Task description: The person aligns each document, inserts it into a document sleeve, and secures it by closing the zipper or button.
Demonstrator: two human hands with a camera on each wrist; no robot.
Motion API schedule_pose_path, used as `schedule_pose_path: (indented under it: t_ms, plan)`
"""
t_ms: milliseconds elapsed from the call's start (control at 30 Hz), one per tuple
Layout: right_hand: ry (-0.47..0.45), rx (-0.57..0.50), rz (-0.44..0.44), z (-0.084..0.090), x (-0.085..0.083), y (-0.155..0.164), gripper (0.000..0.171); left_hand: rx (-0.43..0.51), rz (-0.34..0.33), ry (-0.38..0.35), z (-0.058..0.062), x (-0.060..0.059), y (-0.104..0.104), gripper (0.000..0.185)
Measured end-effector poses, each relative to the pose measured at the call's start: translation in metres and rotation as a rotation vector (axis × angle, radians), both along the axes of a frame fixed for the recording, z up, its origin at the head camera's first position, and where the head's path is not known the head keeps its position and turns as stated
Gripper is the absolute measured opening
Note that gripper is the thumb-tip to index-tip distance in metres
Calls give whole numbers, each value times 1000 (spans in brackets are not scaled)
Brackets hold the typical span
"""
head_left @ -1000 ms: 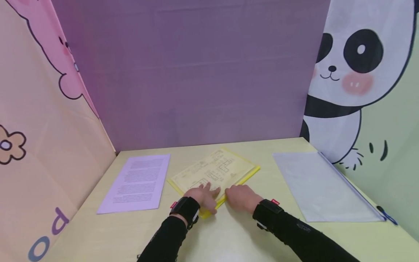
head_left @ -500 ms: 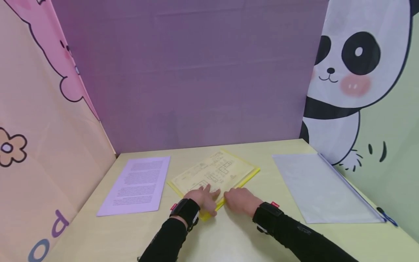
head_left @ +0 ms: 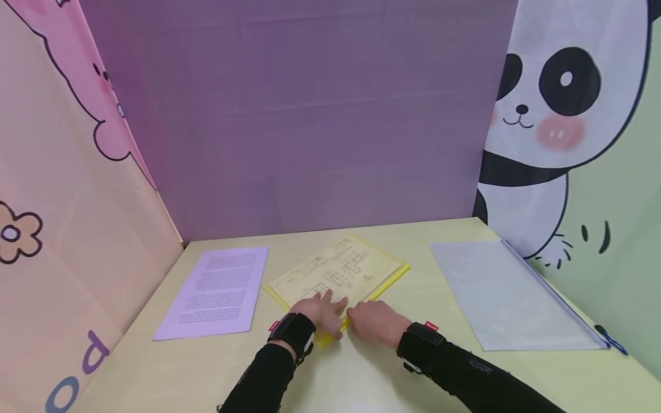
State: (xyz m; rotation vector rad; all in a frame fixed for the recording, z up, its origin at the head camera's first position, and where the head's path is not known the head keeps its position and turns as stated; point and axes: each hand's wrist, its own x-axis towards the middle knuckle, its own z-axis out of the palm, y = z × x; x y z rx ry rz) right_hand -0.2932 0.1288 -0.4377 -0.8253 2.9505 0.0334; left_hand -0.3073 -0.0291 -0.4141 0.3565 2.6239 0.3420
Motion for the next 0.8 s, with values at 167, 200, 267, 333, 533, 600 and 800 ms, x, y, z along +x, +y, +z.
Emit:
schedule_pose_path:
  t_ms: [167, 200, 267, 333, 533, 600, 800]
  plan:
    - [-14, 5, -3, 2, 0, -1, 11, 16, 14, -2, 2, 1, -1, 76]
    - [-10, 8, -1, 2, -1, -1, 12, 20, 17, -2, 2, 1, -1, 76]
    - [1, 14, 1, 2, -1, -1, 12, 18, 18, 2, 3, 2, -2, 76]
    - [10, 21, 1, 1, -1, -1, 12, 6, 17, 12, 4, 3, -2, 76]
    - [21, 36, -14, 0, -5, 4, 13, -31, 18, 50, 6, 8, 0, 81]
    - [18, 29, -32, 0, -8, 8, 13, -43, 11, 58, 5, 9, 0, 85]
    - [-1, 2, -84, -1, -19, 19, 12, -25, -25, 77, 4, 5, -3, 81]
